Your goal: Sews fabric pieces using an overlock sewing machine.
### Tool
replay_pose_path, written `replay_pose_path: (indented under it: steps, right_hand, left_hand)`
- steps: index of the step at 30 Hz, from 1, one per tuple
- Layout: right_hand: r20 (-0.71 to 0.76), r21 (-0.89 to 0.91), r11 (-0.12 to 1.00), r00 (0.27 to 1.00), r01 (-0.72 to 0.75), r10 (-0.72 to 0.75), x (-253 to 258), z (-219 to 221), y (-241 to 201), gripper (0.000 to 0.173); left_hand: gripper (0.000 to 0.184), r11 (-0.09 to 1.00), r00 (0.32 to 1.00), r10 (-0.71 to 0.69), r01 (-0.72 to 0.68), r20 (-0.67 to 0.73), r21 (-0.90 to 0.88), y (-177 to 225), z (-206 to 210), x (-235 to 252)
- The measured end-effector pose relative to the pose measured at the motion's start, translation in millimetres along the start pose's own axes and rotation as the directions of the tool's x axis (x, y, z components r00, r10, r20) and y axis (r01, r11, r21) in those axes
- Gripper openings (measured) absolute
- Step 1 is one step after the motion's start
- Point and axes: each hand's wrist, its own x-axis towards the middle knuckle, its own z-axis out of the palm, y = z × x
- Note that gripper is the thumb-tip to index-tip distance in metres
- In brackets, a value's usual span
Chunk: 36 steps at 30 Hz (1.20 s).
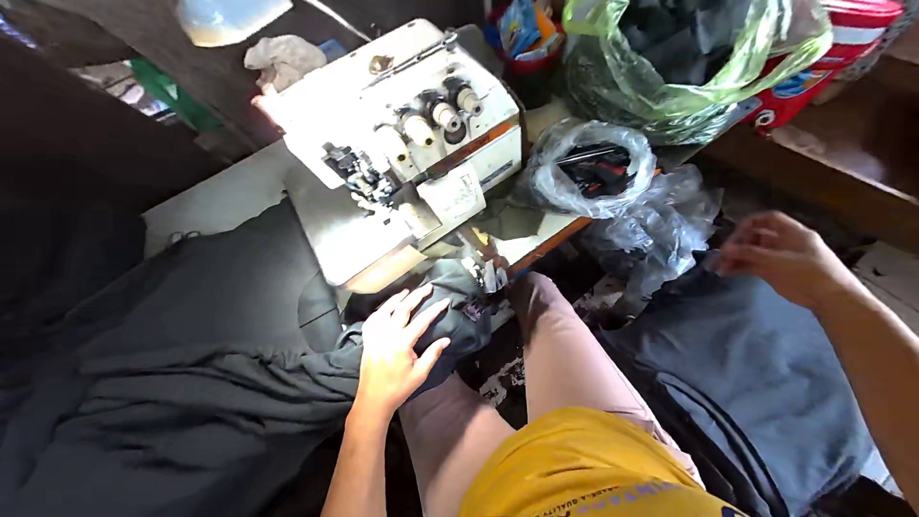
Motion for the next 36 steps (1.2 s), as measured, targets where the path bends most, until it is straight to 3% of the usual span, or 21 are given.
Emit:
replay_pose_path:
  steps: [4, 9, 11, 13, 15, 17, 20, 23, 26, 28, 30, 31, 33, 34, 36]
  right_hand:
    - [0.045, 0.282, 0.923, 0.957, 0.261, -0.285, 26.0, 61.0, -93.2, 0.020]
    - [-0.039, 0.442, 0.846, 0.949, 0.299, -0.314, 97.4, 126.1, -130.3, 0.027]
    - [-0.093, 0.289, 0.904, 0.949, 0.315, -0.301, 122.3, 139.2, -129.9, 0.025]
    - [-0.085, -0.118, 0.936, 0.936, 0.332, -0.343, 132.8, 144.7, -131.0, 0.028]
    - [-0.016, -0.503, 0.801, 0.923, 0.324, -0.383, 129.2, 149.1, -138.9, 0.024]
    - [0.058, -0.725, 0.601, 0.900, 0.336, -0.433, 132.2, 152.3, -138.0, 0.018]
    - [0.126, -0.816, 0.464, 0.890, 0.344, -0.438, 143.4, 150.0, -134.2, 0.021]
    - [0.201, -0.838, 0.377, 0.865, 0.395, -0.461, 147.1, 145.0, -133.3, 0.023]
    - [0.263, -0.751, 0.316, 0.702, 0.579, -0.662, 114.8, 152.9, -139.1, 0.021]
    - [0.257, -0.621, 0.384, 0.640, 0.684, -0.724, 62.9, 169.3, -144.0, 0.019]
    - [0.355, -0.529, 0.526, 0.737, 0.666, -0.575, 4.6, 191.4, -128.0, 0.017]
    - [0.459, -0.526, 0.615, 0.805, 0.587, -0.375, -15.7, 205.7, -109.6, 0.022]
    - [0.609, -0.544, 0.759, 0.790, 0.358, 0.064, -26.5, 241.5, -61.2, 0.046]
    - [0.621, -0.524, 0.810, 0.769, 0.263, 0.152, -24.2, 260.8, -32.7, 0.059]
    - [0.613, -0.369, 0.919, 0.780, 0.138, 0.129, -24.0, 291.5, 9.2, 0.070]
  left_hand:
    - [0.048, 1.000, 1.000, -0.002, 0.002, -0.027, 0.007, -1.0, 1.6, -1.2]
    - [0.046, 1.000, 0.999, 0.002, -0.001, -0.054, 0.011, -0.5, 3.9, -1.7]
    - [0.045, 1.000, 0.999, 0.003, -0.002, -0.053, 0.013, -0.6, 4.2, -2.1]
    - [0.045, 1.000, 0.999, 0.009, -0.008, -0.054, 0.021, -1.4, 4.0, -1.5]
    - [0.046, 0.999, 0.999, 0.018, -0.016, -0.047, 0.028, -2.5, 3.9, -1.1]
    - [0.048, 1.000, 0.999, 0.012, -0.011, -0.034, 0.029, -2.1, 3.0, -0.7]
    - [0.053, 0.998, 0.998, -0.004, 0.001, -0.056, -0.063, 4.9, -2.5, 5.6]
    - [0.041, 0.992, 0.988, 0.036, -0.053, -0.152, -0.115, 22.8, -15.4, 27.5]
    - [0.033, 0.981, 0.983, 0.101, -0.124, -0.151, -0.150, 35.3, -25.6, 56.2]
    - [0.039, 0.973, 0.988, 0.146, -0.152, -0.047, -0.173, 32.3, -24.9, 74.4]
    - [0.044, 0.981, 0.984, 0.162, -0.153, 0.072, -0.120, 24.7, -15.1, 86.1]
    - [0.042, 0.986, 0.979, 0.155, -0.145, 0.134, -0.079, 22.3, -9.7, 89.1]
    - [0.026, 0.992, 0.967, 0.127, -0.125, 0.223, -0.020, 23.1, -4.1, 94.6]
    - [0.015, 0.990, 0.969, 0.140, -0.139, 0.206, -0.021, 24.6, -3.9, 94.7]
    - [0.007, 0.981, 0.975, 0.175, -0.162, 0.138, -0.103, 27.1, -11.7, 91.9]
